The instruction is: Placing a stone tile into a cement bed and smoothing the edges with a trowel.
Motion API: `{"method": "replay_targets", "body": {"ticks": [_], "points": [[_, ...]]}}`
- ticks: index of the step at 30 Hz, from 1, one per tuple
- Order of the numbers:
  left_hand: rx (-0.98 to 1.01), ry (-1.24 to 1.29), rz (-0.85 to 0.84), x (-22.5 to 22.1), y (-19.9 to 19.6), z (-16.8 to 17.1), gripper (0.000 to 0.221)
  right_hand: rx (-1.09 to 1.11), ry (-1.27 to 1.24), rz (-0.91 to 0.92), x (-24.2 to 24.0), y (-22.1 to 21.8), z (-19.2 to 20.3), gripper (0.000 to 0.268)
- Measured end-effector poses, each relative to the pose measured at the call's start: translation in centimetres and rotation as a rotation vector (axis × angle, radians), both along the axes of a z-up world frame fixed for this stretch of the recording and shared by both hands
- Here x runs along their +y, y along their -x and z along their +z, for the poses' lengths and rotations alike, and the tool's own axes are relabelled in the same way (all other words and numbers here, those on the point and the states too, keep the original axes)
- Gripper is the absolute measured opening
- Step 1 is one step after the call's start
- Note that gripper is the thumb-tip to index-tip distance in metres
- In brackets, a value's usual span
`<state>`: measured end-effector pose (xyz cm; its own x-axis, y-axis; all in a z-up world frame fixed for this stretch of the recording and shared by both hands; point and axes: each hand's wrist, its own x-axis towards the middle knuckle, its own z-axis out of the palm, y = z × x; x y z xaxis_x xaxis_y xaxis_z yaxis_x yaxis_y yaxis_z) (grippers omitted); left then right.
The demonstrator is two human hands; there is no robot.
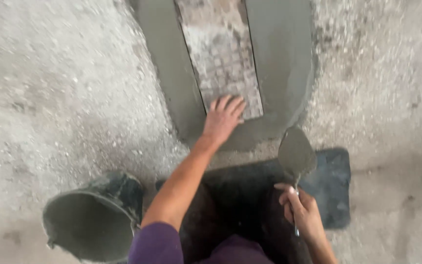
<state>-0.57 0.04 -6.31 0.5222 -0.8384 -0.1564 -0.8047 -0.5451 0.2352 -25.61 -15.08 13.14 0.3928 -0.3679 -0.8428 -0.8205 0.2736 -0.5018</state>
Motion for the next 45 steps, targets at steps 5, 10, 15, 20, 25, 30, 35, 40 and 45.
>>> {"method": "replay_targets", "body": {"ticks": [5, 10, 15, 20, 25, 30, 35, 40, 45], "points": [[0.114, -0.044, 0.113, 0.5, -3.4, 3.6, 0.077, -0.071, 0.013, -0.075, 0.5, -3.3, 0.8, 0.056], [0.000, 0.005, 0.225, 5.4, -4.1, 2.4, 0.065, -0.722, 0.249, 0.007, 0.2, -6.4, 0.1, 0.036], [0.065, -0.019, 0.207, 6.1, -3.9, 2.6, 0.090, -0.538, 0.290, 0.153, 0.5, -12.6, -2.8, 0.027], [0.156, -0.068, 0.212, 5.5, -4.1, 3.9, 0.092, -0.771, 0.363, 0.213, 2.1, -15.6, -7.5, 0.025], [0.180, -0.122, 0.188, 5.4, -3.6, 3.9, 0.096, -0.713, 0.482, 0.265, 4.6, -15.6, -9.9, 0.026], [0.111, -0.171, 0.217, 5.1, -4.1, 4.4, 0.103, -0.607, 0.502, 0.281, 4.6, -16.1, -7.1, 0.032], [0.137, -0.137, 0.282, 5.4, -3.8, 4.5, 0.105, -0.604, 0.568, 0.353, 5.4, -16.7, -9.0, 0.038], [0.167, -0.196, 0.298, 5.4, -3.5, 5.0, 0.111, -0.538, 0.585, 0.309, 6.1, -16.6, -5.8, 0.034], [0.176, -0.143, 0.326, 5.4, -4.1, 4.8, 0.112, -0.617, 0.625, 0.327, 5.2, -16.6, -8.2, 0.027]]}}
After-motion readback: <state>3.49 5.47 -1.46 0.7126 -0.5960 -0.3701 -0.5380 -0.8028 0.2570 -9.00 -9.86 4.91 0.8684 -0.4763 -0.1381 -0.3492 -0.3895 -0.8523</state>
